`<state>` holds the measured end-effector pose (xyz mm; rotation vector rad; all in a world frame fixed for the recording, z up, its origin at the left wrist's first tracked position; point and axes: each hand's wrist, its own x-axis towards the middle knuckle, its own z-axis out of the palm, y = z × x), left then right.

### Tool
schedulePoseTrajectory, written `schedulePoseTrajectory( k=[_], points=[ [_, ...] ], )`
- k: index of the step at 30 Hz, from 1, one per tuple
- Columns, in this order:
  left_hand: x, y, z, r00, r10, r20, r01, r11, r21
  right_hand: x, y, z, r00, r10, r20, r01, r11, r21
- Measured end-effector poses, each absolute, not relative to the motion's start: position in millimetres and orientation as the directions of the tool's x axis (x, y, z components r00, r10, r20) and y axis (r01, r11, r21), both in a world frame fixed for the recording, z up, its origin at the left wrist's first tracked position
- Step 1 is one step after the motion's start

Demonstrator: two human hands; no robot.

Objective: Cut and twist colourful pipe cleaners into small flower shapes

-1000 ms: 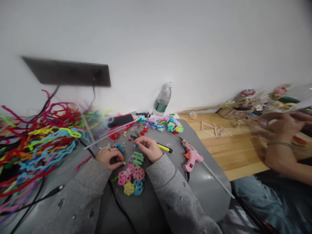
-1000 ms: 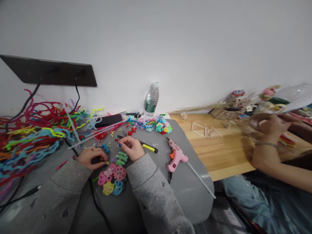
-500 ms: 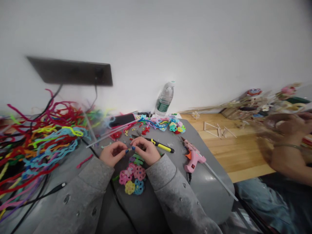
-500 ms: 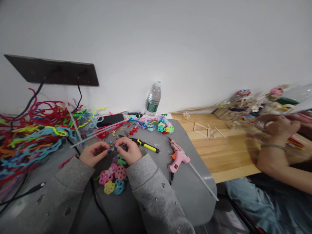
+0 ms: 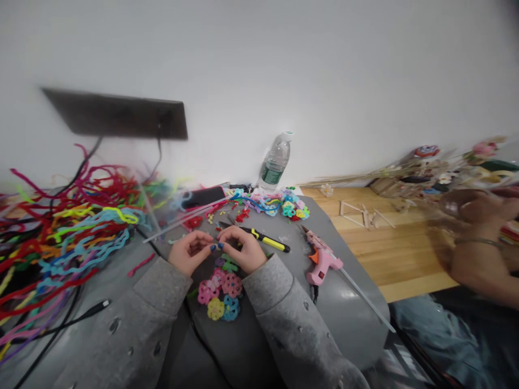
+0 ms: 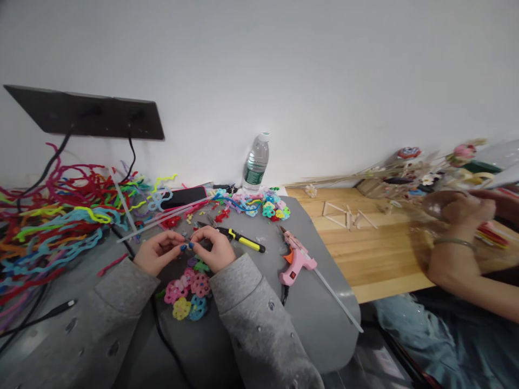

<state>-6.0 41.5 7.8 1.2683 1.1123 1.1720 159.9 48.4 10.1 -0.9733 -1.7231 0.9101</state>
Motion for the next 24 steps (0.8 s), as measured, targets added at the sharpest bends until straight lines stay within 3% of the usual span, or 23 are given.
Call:
schedulePoseTrajectory(
  k=[12,24],
  points=[
    [-2.9,40.9,12.0,0.045,0.999,0.019,-0.026,-0.018,1.0,159.7,47.8,12.6,-0.261,0.883,0.39,0.211,0.446,-0.87],
    [-2.4,39.8,10.7,0.069,0.994,-0.083,-0.155,0.093,0.983,159.6,48.0,11.8,-0.229,0.892,0.389,0.191,0.433,-0.881]
  ],
)
